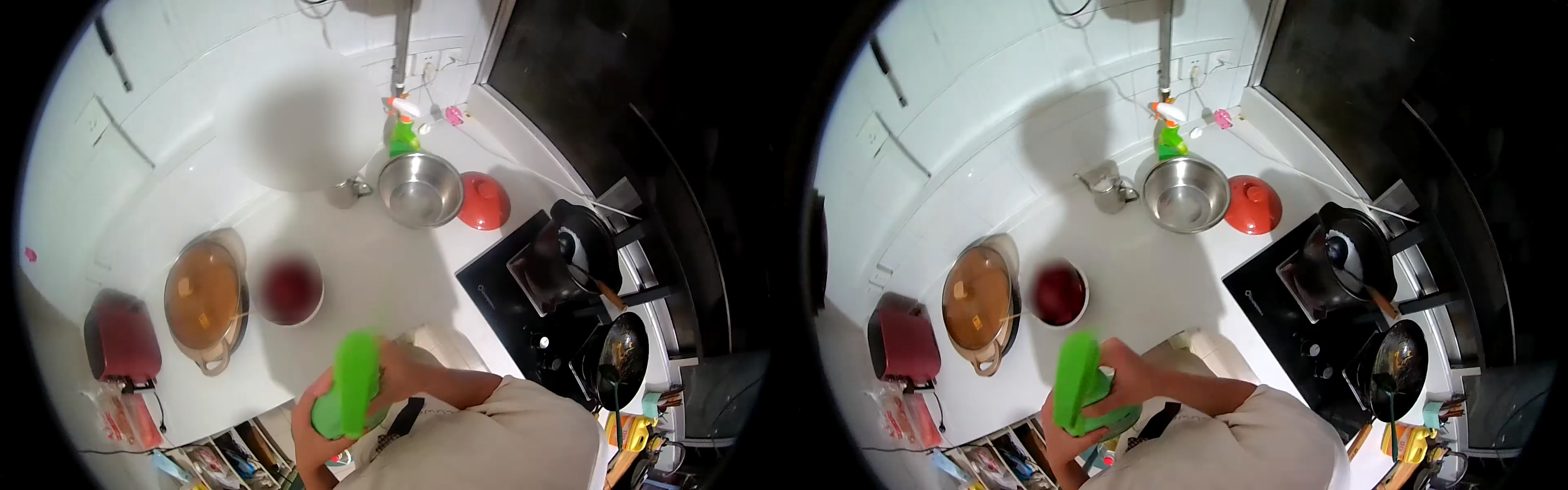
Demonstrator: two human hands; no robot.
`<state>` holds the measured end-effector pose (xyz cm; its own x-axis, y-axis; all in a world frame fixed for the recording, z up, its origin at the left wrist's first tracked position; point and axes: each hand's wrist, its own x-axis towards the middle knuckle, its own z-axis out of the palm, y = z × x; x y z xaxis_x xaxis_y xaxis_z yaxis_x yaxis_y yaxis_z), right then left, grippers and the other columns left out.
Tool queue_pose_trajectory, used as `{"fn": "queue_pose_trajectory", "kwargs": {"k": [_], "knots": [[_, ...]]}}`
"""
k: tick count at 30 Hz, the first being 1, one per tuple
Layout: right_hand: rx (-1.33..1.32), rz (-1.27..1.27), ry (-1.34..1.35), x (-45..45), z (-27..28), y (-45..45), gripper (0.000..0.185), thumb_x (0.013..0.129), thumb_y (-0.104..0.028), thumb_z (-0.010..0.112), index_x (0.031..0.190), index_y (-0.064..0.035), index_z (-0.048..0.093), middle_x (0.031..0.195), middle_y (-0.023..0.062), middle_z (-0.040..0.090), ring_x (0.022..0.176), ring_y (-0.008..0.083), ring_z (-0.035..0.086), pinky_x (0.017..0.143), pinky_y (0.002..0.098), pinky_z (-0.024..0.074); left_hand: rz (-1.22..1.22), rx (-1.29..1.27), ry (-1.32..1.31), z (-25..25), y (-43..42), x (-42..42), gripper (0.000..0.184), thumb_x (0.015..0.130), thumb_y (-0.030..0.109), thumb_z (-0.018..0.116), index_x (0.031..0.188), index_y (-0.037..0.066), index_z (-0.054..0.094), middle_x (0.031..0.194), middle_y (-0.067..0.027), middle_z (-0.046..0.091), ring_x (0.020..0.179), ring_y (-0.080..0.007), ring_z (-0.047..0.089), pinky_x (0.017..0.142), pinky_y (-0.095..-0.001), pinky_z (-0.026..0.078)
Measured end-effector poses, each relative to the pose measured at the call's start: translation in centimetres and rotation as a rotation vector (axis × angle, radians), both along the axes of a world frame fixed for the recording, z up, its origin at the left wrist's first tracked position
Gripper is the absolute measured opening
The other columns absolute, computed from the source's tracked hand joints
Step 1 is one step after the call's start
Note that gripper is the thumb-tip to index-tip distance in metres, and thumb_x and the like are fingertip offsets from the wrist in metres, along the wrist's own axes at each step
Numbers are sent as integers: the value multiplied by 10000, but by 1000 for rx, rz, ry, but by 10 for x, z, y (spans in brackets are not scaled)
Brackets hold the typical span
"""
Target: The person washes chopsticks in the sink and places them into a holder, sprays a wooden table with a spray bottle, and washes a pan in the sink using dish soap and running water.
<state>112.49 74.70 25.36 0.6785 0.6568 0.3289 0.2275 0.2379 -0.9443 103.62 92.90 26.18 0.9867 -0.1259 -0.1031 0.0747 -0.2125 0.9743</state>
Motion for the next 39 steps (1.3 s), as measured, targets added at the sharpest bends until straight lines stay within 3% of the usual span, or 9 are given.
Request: {"fn": "queue_pose_trajectory", "kwargs": {"k": [8, 14, 20, 23, 29, 31, 33, 36, 39], "knots": [[-69, -450, -4, 147, -42, -91, 270, 842, -117, 625, 1094, -29, 586, 1154, 119, 574, 1124, 199, 513, 874, 320, 453, 227, -446, 265, -82, -37, 50, 687, 507, 205, 805, 1098, -30, 543, 972, -78, 607, 848, -180, 585, 795, -298, 452], [-294, -1086, -124, 363, -164, -233, 155, 865, -52, 532, 957, -13, 650, 907, 107, 667, 839, 167, 631, 768, 270, 488, 492, -451, 247, -93, -57, 87, 762, 507, 224, 820, 1143, -39, 490, 1003, -90, 583, 898, -202, 572, 816, -328, 453], [-882, -1015, -248, 503, -260, -281, 271, 801, -42, 548, 1067, -19, 597, 1046, 170, 624, 988, 295, 600, 844, 366, 480, 525, -274, 313, -125, -44, 96, 994, 529, 243, 803, 1341, 31, 271, 1218, -158, 453, 1085, -290, 482, 921, -420, 401], [-1324, -938, -489, 539, -268, -274, 322, 830, -83, 479, 1143, -61, 552, 1205, 118, 554, 1104, 281, 531, 856, 388, 481, 511, 53, 138, -176, -14, 71, 757, 670, 338, 804, 1224, -42, 457, 1100, -147, 577, 1021, -252, 552, 860, -369, 457], [-1710, -817, -358, 589, -308, -275, 391, 919, -215, 376, 1296, -147, 451, 1423, 83, 339, 1336, 346, 243, 955, 705, 248, 495, -6, 267, -145, -13, 73, 945, 523, 363, 878, 1243, -38, 416, 1135, -139, 555, 1011, -252, 553, 849, -381, 474], [-1483, -883, -17, 582, -289, -281, 308, 871, -189, 487, 1172, -145, 536, 1256, 113, 510, 1143, 359, 495, 943, 501, 416, 551, -7, 299, -125, -23, 90, 908, 538, 336, 871, 1235, -36, 424, 1111, -132, 563, 980, -248, 564, 838, -370, 475], [-1644, -662, -182, 588, -311, -313, 297, 820, -180, 556, 1098, -74, 561, 1123, 177, 574, 1025, 361, 557, 899, 406, 455, 562, -6, 278, -123, -18, 84, 900, 539, 327, 870, 1234, -35, 426, 1105, -131, 565, 976, -247, 565, 836, -367, 475], [-1294, -974, -221, 540, -306, -335, 327, 790, -198, 588, 1057, -12, 565, 1038, 231, 593, 1016, 359, 555, 886, 419, 453, 573, -16, 219, -123, -6, 64, 889, 541, 314, 868, 1232, -33, 429, 1096, -130, 568, 970, -244, 566, 832, -363, 474], [-1373, -1065, -253, 482, -288, -352, 396, 787, -244, 608, 1104, -11, 559, 1000, 218, 617, 988, 370, 576, 844, 425, 468, 589, -12, 146, -117, 2, 35, 878, 543, 301, 866, 1230, -32, 432, 1087, -129, 570, 964, -242, 567, 829, -359, 473]]}}
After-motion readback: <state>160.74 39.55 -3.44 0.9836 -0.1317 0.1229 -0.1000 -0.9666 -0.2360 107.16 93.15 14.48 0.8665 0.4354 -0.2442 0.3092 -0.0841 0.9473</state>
